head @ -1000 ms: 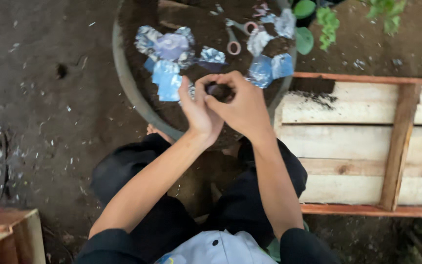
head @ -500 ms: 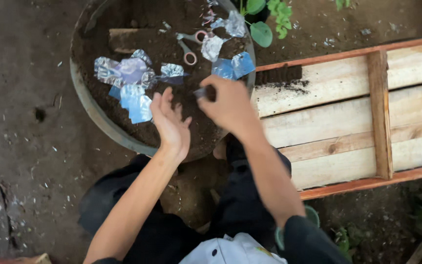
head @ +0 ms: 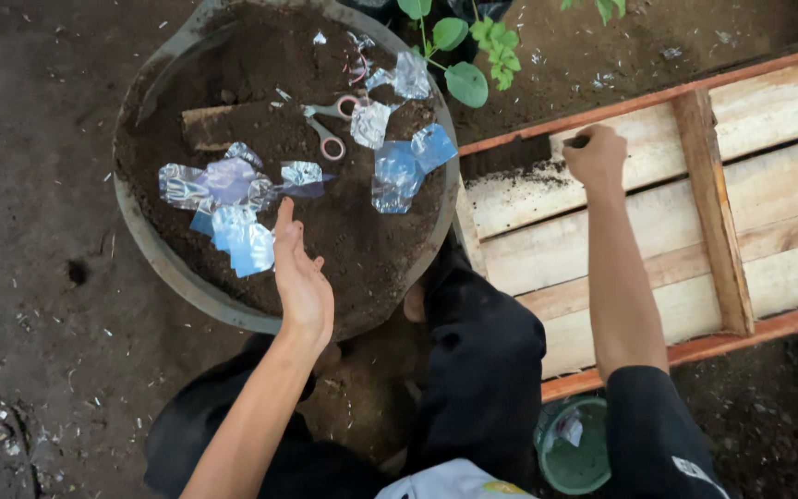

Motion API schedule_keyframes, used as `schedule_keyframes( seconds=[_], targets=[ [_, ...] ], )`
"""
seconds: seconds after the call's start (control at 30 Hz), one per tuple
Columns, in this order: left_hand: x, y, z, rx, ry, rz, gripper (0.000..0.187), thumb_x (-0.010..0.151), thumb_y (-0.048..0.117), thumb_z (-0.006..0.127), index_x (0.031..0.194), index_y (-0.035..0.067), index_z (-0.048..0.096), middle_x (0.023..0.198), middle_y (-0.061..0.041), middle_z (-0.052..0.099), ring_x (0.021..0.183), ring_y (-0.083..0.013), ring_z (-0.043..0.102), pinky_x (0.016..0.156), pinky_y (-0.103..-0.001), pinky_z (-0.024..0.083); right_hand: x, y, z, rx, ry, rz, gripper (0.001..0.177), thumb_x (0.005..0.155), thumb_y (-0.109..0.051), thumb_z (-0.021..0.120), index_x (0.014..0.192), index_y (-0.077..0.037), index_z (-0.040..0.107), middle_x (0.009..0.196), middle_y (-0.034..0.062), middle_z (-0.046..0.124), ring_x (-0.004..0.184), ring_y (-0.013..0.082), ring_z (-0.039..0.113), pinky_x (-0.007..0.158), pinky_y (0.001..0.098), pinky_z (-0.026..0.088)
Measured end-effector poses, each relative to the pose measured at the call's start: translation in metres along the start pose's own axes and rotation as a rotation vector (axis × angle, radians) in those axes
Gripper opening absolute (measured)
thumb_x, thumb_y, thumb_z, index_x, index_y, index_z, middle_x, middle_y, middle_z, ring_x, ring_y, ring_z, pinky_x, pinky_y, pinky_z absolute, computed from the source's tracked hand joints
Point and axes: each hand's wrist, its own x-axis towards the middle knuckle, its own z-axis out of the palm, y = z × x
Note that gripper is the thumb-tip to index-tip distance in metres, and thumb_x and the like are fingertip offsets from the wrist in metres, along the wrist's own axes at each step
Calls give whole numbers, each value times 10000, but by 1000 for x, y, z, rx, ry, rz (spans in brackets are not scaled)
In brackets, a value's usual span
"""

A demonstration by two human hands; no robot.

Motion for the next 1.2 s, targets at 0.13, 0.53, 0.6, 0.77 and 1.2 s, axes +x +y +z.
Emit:
schedule_keyframes(
  seconds=[0.13, 0.53, 0.6, 0.77, 1.2],
  targets=[
    [1, 2, -3, 39, -32, 6, 540, 907, 355, 291, 1382, 161, 124, 1409, -221, -64, 1289, -355, -170, 983, -558, -104, 11, 2, 22, 6, 69, 19, 153, 608, -194, 629, 753, -223, 669, 680, 74, 629, 754, 332, 615, 688, 423, 497],
    [-3, 6, -2, 17, -76, 48, 552, 897, 409, 212, 1375, 139, 155, 1417, -179, 2, 1323, -305, -50, 966, -560, -67, 3, -8, 7, 846, -137, 390, 362, 673, -335, 507, 905, -89, 635, 736, 88, 635, 650, 186, 665, 659, 319, 543],
    [-4, 8, -5, 5, -72, 57, 579, 893, 440, 220, 1379, 135, 149, 1418, -166, 22, 1322, -304, -35, 967, -577, -48, -8, -16, -4, 948, -212, 420, 550, 725, -413, 466, 1117, -29, 501, 876, 115, 616, 827, 204, 657, 778, 354, 496],
    [-2, 6, -5, 4, -81, 89, 592, 896, 442, 206, 1377, 105, 127, 1415, -177, 11, 1321, -317, -1, 963, -596, -24, 7, 5, 28, 1033, -236, 376, 574, 784, -494, 381, 1226, -130, 331, 921, 70, 624, 846, 201, 633, 837, 357, 459],
    [1, 6, -5, 22, -107, 107, 608, 898, 448, 186, 1371, 76, 95, 1407, -196, -13, 1317, -359, -9, 956, -625, -13, 50, 52, 77, 1031, -124, 325, 647, 857, -674, 338, 1296, -248, 127, 974, 138, 625, 903, 300, 641, 874, 428, 436]
  ],
)
